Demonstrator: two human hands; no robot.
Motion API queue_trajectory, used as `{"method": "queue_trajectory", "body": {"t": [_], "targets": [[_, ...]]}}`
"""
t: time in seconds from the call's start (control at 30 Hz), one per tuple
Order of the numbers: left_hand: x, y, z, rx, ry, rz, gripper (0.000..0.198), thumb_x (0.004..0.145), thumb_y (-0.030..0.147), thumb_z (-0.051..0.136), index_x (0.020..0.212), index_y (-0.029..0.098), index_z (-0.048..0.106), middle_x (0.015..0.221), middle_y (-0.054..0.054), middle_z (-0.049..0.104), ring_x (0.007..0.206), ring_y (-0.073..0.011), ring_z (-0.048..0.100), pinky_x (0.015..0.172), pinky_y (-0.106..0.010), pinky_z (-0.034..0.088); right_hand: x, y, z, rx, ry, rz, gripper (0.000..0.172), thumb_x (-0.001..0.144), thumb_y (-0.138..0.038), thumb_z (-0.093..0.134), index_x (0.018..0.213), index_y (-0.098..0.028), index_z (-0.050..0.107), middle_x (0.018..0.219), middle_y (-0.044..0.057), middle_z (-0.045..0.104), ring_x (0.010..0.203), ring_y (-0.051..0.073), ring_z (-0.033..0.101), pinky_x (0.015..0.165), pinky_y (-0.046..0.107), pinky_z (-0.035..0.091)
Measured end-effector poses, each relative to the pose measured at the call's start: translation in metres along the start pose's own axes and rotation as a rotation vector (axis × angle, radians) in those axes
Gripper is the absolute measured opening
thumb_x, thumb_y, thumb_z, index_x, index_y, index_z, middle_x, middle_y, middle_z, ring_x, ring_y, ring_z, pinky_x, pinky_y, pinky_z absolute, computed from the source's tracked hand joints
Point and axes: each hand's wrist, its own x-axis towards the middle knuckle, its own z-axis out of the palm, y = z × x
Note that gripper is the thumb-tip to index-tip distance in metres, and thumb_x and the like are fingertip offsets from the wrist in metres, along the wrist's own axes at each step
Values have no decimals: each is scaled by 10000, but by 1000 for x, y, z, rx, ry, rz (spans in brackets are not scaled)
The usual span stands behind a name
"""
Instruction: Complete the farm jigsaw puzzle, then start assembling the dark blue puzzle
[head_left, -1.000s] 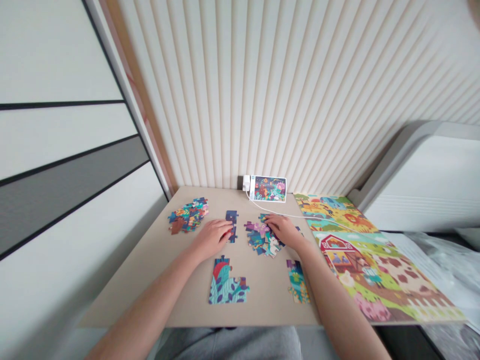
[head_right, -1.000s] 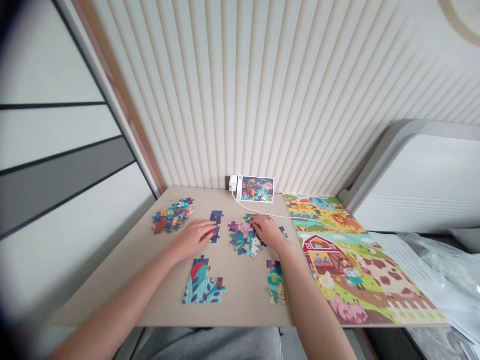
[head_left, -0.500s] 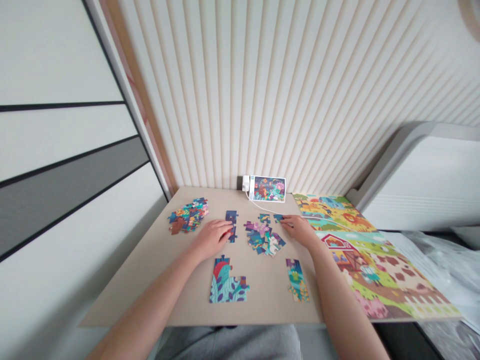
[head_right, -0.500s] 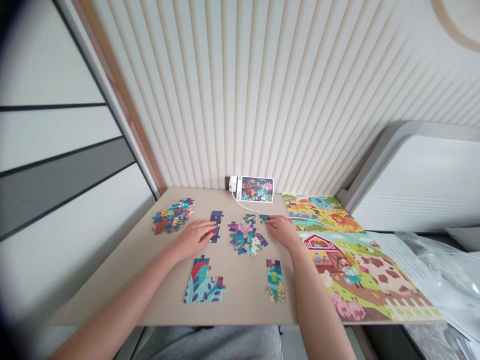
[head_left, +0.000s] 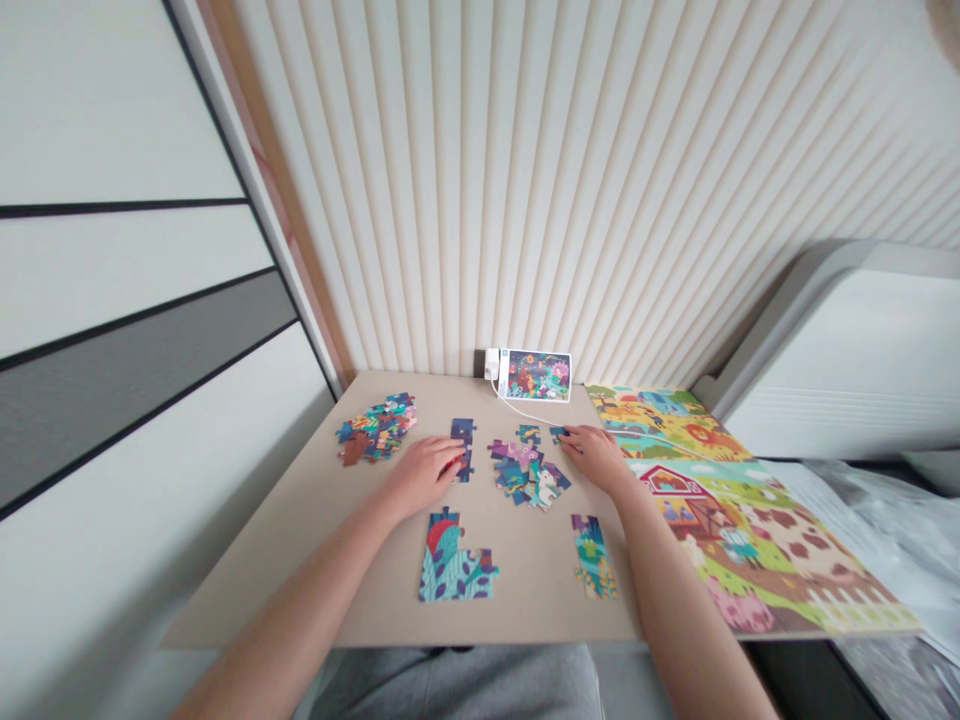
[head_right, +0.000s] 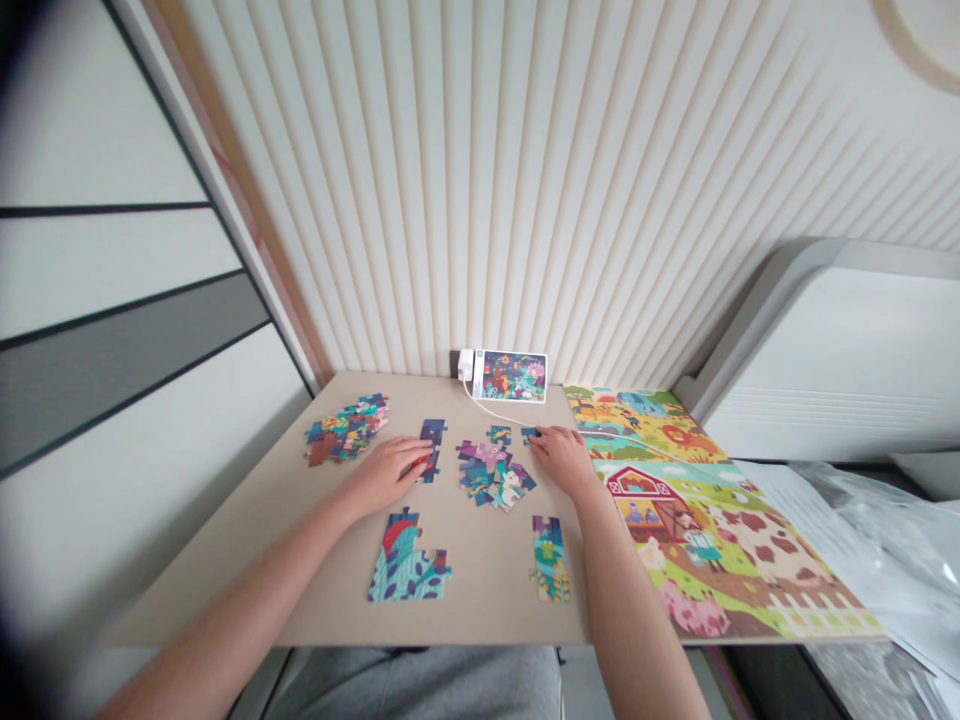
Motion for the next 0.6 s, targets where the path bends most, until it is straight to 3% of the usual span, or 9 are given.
{"method": "queue_trajectory", "body": {"t": [0.2, 0.3, 0.4, 0.53, 0.6], "targets": [[0, 0, 0, -9, 9, 3, 328, 987, 294, 515, 1255, 259, 702, 1294, -67, 694, 1205, -251, 621, 1106, -464, 458, -2, -18, -13, 85, 63, -6, 269, 934, -382, 596, 1098, -284, 784, 1196, 86, 721, 1147, 283, 627, 1043, 445, 437], [0, 1, -1, -3, 6, 6, 326, 988, 286, 519, 1259, 257, 698, 1303, -65, 689, 1208, -253, 620, 1103, -459, 459, -4, -42, -18, 282, -25, -153, 265, 939, -417, 609, 1084, -285, 787, 1106, 74, 730, 1046, 249, 659, 993, 402, 468], [0, 2, -2, 9, 1, 8, 320, 992, 278, 520, 1255, 247, 700, 1309, -65, 686, 1212, -254, 618, 1098, -449, 461, -8, -64, -16, 324, -143, -262, 254, 888, -476, 693, 1045, -305, 797, 1106, 62, 723, 1068, 258, 645, 998, 407, 449], [0, 4, -4, 3, 6, 9, 316, 991, 276, 529, 1255, 248, 699, 1306, -67, 687, 1214, -254, 618, 1096, -444, 460, -16, -84, -11, 224, -233, -282, 525, 767, -571, 796, 1216, -306, 733, 1254, 92, 671, 1193, 326, 579, 1041, 469, 395], [0, 4, -4, 0, 6, 8, 316, 991, 276, 530, 1257, 250, 698, 1301, -70, 689, 1212, -254, 620, 1093, -445, 461, -19, -90, -12, 204, -260, -285, 550, 761, -561, 806, 1244, -318, 709, 1251, 88, 669, 1194, 327, 573, 1042, 470, 386]]}}
